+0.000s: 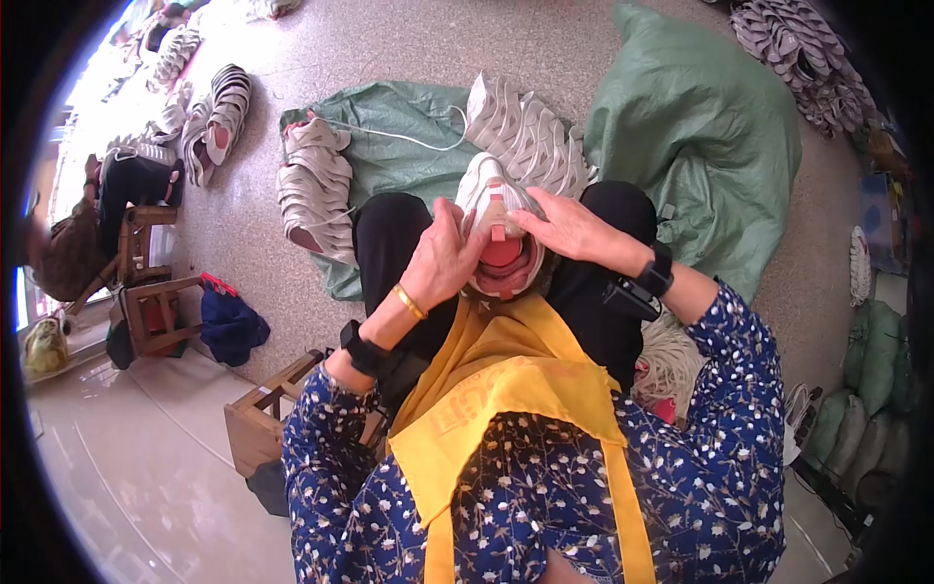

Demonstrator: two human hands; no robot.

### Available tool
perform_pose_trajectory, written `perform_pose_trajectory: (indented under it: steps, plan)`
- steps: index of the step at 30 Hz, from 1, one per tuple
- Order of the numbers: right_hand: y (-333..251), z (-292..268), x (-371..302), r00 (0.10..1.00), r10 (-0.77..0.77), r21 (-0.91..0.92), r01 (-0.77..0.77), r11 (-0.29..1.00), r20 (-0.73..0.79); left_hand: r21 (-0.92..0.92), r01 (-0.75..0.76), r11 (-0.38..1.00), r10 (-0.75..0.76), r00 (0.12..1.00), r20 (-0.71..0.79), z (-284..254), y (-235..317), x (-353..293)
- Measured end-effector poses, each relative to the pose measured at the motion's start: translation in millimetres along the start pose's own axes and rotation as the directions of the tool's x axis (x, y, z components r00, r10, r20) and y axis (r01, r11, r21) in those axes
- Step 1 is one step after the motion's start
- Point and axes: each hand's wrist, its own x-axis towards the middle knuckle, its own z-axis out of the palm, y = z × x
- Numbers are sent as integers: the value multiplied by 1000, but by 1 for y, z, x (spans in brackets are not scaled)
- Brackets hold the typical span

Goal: The person sits on the floor and threads white shoelaces through the eyelets of a white sneaker. They pull the laces tight, cross them over, and continue threading them up the shoe. Finally, they tie the laces into a bow.

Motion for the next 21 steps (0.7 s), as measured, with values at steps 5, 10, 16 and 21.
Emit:
perform_pose_trajectory:
  steps: [5,10,16,21]
  plan:
    - [-14,-5,-14,960,114,284,-187,940,256,-207,160,965,-160,987,19,32,-52,12]
    - [14,8,-2,988,-142,290,118,950,62,-304,86,949,-98,995,-24,30,-48,11]
    - [0,18,-35,967,-230,103,241,965,-107,-343,23,939,-58,994,-94,29,-21,-11]
    - [-10,11,-36,877,-389,-109,374,921,-281,-235,-66,970,29,988,-155,24,-14,2]
